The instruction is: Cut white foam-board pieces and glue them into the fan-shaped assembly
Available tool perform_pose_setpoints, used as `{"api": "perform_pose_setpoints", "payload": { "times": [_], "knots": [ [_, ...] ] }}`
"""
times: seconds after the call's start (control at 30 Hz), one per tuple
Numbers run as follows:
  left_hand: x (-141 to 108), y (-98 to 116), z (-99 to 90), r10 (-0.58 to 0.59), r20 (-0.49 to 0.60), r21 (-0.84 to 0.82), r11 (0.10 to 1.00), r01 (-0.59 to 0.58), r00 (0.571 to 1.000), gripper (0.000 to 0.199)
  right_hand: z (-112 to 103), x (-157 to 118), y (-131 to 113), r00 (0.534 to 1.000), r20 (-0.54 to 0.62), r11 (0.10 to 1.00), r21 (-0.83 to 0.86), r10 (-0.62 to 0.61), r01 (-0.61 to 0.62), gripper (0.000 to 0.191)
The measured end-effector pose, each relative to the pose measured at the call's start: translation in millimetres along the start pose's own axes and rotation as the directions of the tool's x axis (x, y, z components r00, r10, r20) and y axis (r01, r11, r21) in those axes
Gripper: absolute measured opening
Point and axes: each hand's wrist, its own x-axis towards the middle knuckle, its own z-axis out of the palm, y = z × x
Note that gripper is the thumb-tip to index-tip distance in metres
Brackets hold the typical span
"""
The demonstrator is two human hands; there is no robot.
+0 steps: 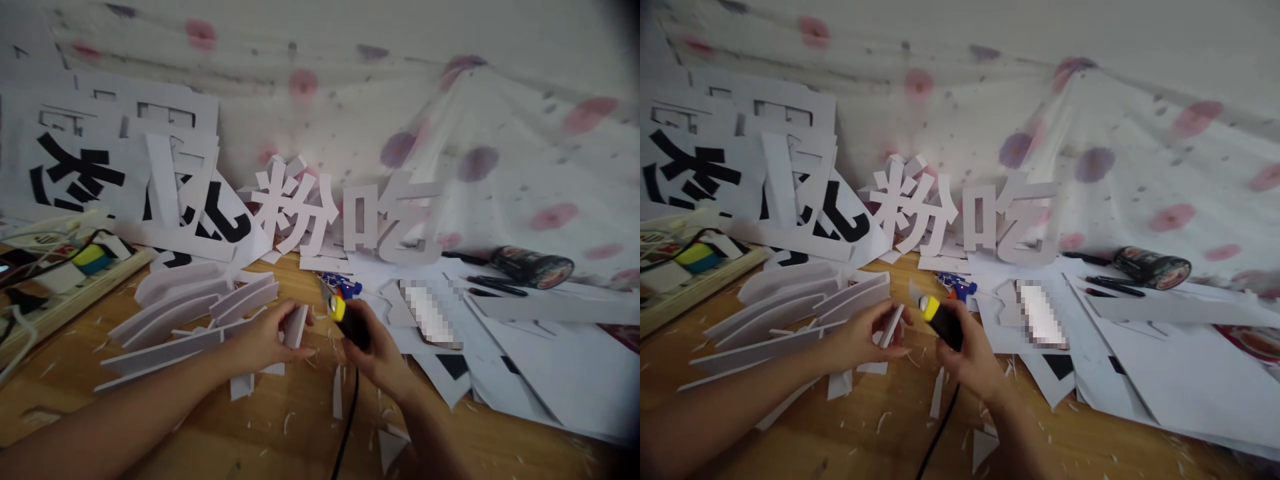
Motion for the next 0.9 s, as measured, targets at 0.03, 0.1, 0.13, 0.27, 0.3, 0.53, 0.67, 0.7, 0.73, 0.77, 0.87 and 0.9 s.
{"api": "perform_pose_setpoints", "payload": {
  "times": [0.03,0.1,0.13,0.27,0.3,0.53,0.67,0.7,0.73,0.77,0.87,0.9],
  "knots": [
    [1,-2,0.6,0.009,-0.015,-0.023,1.000,-0.010,1.000,0.039,1,-2,-7,0.999,0.028,0.998,-0.054,-0.038,0.039,0.039],
    [2,-7,1.6,0.027,-0.026,-0.089,0.996,-0.029,0.999,0.040,6,-6,-19,0.991,0.095,0.972,-0.207,-0.091,0.109,0.029],
    [3,-10,2.0,0.038,-0.021,-0.127,0.991,-0.040,0.999,0.040,9,-7,-23,0.987,0.125,0.954,-0.269,-0.100,0.131,0.023],
    [5,-24,2.8,0.088,-0.024,-0.202,0.975,-0.091,0.996,0.035,16,-6,-27,0.977,0.192,0.918,-0.363,-0.096,0.162,0.016],
    [5,-25,2.9,0.092,-0.027,-0.201,0.975,-0.096,0.995,0.033,16,-6,-26,0.976,0.194,0.915,-0.368,-0.097,0.164,0.017],
    [5,-16,3.2,0.029,-0.011,-0.184,0.982,-0.030,1.000,0.034,14,-6,-22,0.976,0.190,0.901,-0.398,-0.104,0.173,0.014],
    [5,-18,3.5,0.054,-0.012,-0.214,0.975,-0.055,0.998,0.034,15,-6,-22,0.982,0.165,0.898,-0.411,-0.096,0.157,0.012],
    [5,-20,3.5,0.060,-0.012,-0.221,0.973,-0.061,0.998,0.034,15,-6,-22,0.982,0.161,0.896,-0.416,-0.095,0.155,0.011],
    [5,-22,3.5,0.066,-0.014,-0.225,0.972,-0.067,0.998,0.033,15,-6,-22,0.982,0.160,0.894,-0.421,-0.097,0.157,0.011],
    [5,-24,3.5,0.071,-0.018,-0.228,0.971,-0.073,0.997,0.032,15,-6,-21,0.982,0.159,0.891,-0.425,-0.101,0.161,0.011],
    [5,-25,3.6,0.083,-0.023,-0.220,0.972,-0.086,0.996,0.033,15,-6,-20,0.981,0.159,0.884,-0.435,-0.114,0.173,0.011],
    [5,-24,3.6,0.079,-0.025,-0.212,0.974,-0.083,0.997,0.034,15,-6,-20,0.980,0.162,0.883,-0.435,-0.116,0.176,0.011]
  ]
}}
